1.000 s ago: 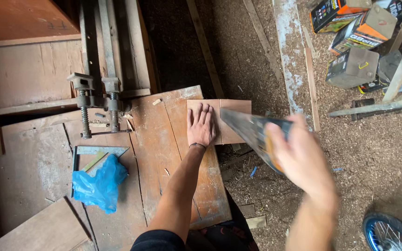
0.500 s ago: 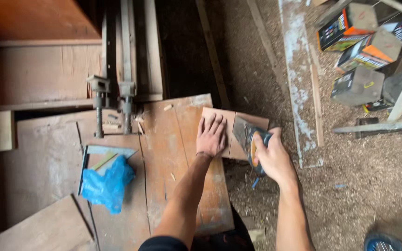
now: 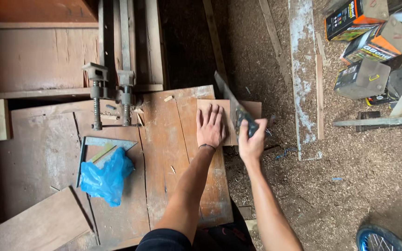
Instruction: The person uses a hand saw to cut a small rectangular piece of wood on a workbench. After completing the cut, the person picks up the cut piece and places it on the workbench among other wood pieces and tools.
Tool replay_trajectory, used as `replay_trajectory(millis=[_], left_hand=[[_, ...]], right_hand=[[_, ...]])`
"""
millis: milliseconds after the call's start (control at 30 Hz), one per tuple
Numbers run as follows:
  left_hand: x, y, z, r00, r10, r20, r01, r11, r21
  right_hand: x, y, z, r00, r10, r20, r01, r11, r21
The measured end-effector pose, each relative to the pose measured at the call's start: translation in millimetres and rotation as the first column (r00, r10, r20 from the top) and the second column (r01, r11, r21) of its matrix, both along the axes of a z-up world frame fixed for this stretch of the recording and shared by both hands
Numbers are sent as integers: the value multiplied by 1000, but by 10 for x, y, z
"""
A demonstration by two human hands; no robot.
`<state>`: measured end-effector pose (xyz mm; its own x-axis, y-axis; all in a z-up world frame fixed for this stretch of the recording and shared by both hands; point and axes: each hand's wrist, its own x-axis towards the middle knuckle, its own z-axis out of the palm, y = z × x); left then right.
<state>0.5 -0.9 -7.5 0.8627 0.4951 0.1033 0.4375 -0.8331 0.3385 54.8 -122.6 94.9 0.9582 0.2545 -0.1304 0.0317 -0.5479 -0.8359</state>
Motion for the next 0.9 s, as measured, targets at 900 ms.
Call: replay_trajectory(millis=[900], left_hand=[[28,-79,-134,997,-61,-39,63,995,72]], right_hand=[[-133,-179,1937,982,84,-169,-154,874,-461]])
